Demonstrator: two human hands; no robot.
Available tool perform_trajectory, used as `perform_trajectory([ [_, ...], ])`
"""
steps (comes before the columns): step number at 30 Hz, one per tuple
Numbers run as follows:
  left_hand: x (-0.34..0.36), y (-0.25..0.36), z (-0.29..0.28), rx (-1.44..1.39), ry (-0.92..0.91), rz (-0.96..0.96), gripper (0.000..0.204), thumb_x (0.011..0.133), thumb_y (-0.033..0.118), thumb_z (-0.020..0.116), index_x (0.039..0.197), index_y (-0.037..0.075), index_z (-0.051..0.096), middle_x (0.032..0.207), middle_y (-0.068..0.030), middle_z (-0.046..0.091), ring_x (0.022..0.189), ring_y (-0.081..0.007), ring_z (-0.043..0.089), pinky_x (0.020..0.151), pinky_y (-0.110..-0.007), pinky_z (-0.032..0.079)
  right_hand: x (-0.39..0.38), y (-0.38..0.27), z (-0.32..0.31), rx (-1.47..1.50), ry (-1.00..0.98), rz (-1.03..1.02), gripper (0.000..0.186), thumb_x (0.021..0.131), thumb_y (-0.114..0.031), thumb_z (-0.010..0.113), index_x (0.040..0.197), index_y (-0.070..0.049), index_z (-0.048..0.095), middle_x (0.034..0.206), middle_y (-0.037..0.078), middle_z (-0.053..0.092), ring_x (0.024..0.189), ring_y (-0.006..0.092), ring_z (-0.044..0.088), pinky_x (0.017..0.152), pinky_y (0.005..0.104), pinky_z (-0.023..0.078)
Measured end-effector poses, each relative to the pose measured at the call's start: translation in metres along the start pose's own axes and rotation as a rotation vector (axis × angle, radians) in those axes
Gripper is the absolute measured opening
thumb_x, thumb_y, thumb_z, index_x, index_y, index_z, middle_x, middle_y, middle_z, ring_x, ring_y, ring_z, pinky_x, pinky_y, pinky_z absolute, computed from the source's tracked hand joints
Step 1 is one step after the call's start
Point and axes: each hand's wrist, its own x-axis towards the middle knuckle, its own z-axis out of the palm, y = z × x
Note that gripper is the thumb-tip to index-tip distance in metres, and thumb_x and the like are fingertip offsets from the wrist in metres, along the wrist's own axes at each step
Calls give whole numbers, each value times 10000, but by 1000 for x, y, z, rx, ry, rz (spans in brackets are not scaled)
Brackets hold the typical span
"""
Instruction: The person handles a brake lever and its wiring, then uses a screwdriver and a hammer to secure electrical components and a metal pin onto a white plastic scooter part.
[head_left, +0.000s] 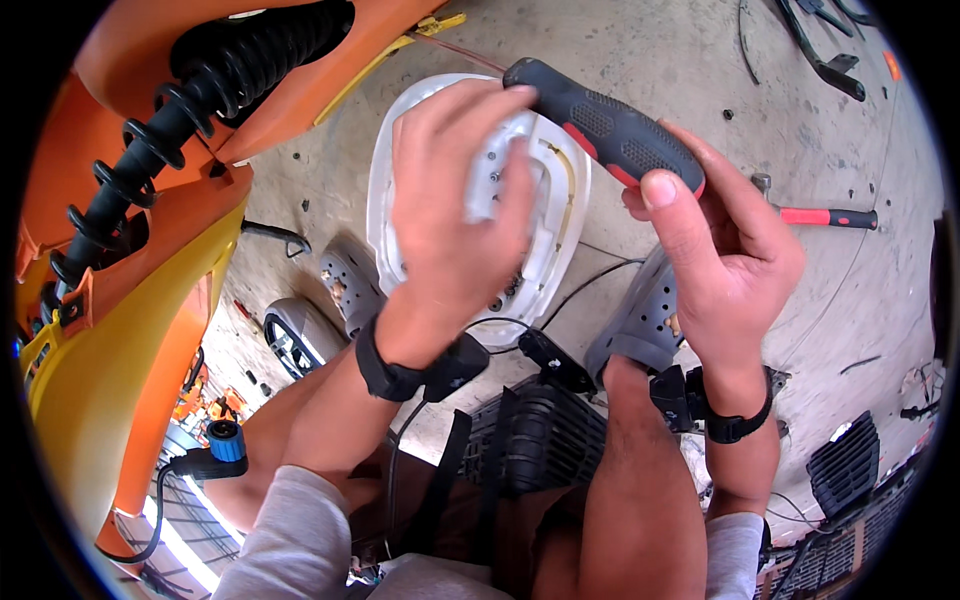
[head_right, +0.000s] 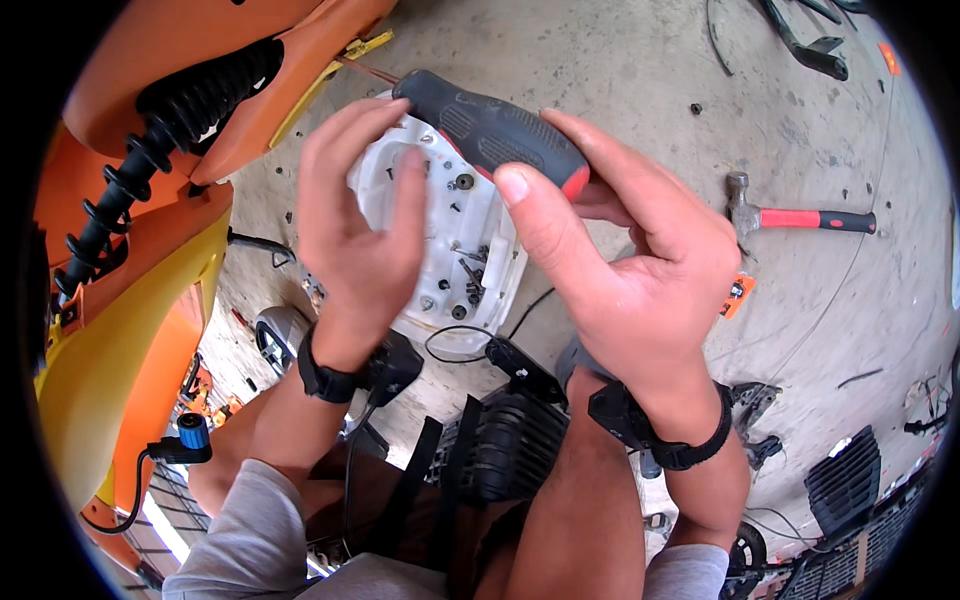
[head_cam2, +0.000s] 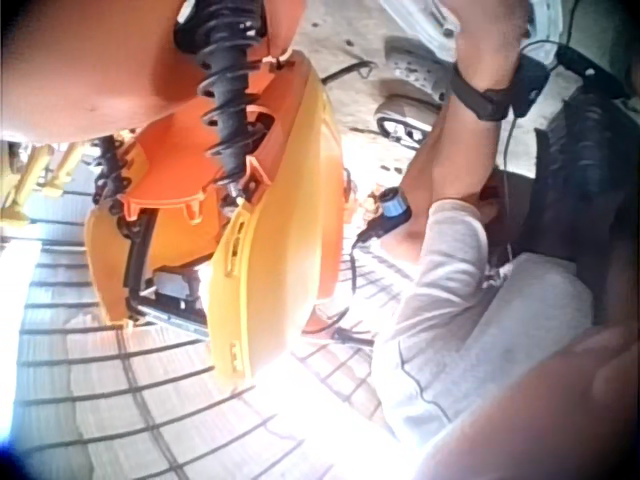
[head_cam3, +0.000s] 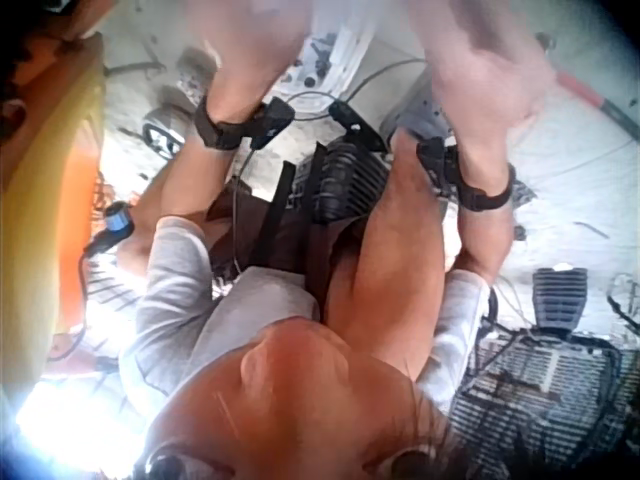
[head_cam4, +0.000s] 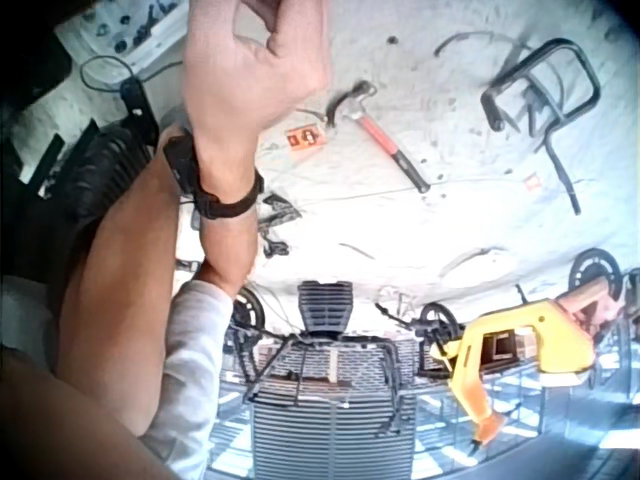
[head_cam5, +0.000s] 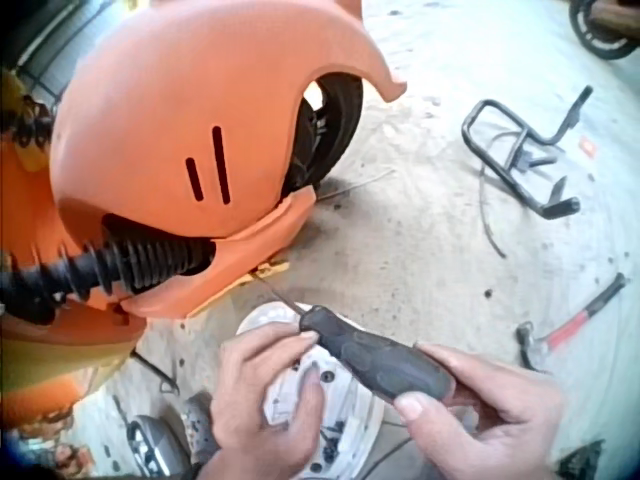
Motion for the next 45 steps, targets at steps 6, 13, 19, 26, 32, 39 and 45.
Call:
perform_trajectory([
  [6, 29, 23, 4, 231, -44, 265, 590, 724, -16, 665, 1305, 37, 579, 1232, -177, 566, 1170, -339, 548, 1045, -480, 387, 18, -22, -5, -119, 23, -29, 284, 931, -101, 717, 1158, 70, 695, 858, 92, 721, 737, 121, 676, 696, 241, 541],
  [13, 69, 29, 26, -123, -116, 384, 287, 733, 107, 701, 972, 15, 572, 849, -135, 561, 809, -345, 574, 738, -408, 451, 22, -38, -8, -302, -43, -142, 410, 846, -51, 769, 1226, 52, 655, 1023, 69, 656, 808, 119, 573, 709, 227, 478],
  [19, 52, 18, 2, -86, -289, 494, 328, 725, 211, 704, 967, 2, 631, 808, -93, 579, 751, -265, 581, 687, -355, 432, -9, -17, 4, -452, -30, -479, 493, 714, -101, 887, 1139, 43, 684, 1019, 162, 672, 824, 256, 659, 684, 353, 549],
  [26, 43, 9, 13, -147, -150, 587, 379, 707, 220, 656, 1046, 55, 698, 750, -13, 542, 705, -202, 539, 667, -339, 399, -18, 1, 4, -475, 46, -566, 573, 638, -164, 940, 1096, 63, 682, 927, 170, 686, 755, 294, 657, 648, 346, 551],
  [32, 54, 17, 31, -60, -158, 511, 194, 710, 210, 656, 877, 113, 676, 642, 5, 501, 655, -179, 499, 658, -331, 366, -4, 3, -4, -299, 63, -378, 501, 774, -157, 871, 1176, 65, 669, 988, 131, 697, 874, 214, 663, 751, 295, 542],
  [39, 69, 38, 37, -123, -115, 341, 154, 741, 138, 632, 805, 75, 508, 719, -77, 530, 727, -280, 551, 661, -386, 390, 9, 5, -9, -222, 74, -268, 388, 1004, -186, 643, 1275, 88, 607, 936, 91, 672, 779, 119, 610, 728, 236, 493],
  [45, 64, 38, 30, -91, -117, 393, 115, 780, 142, 605, 819, 72, 523, 726, -78, 518, 708, -273, 541, 651, -379, 386, 6, 7, -6, -271, 20, -454, 404, 984, -174, 668, 1278, 95, 603, 1078, 116, 653, 878, 130, 596, 761, 234, 480],
])
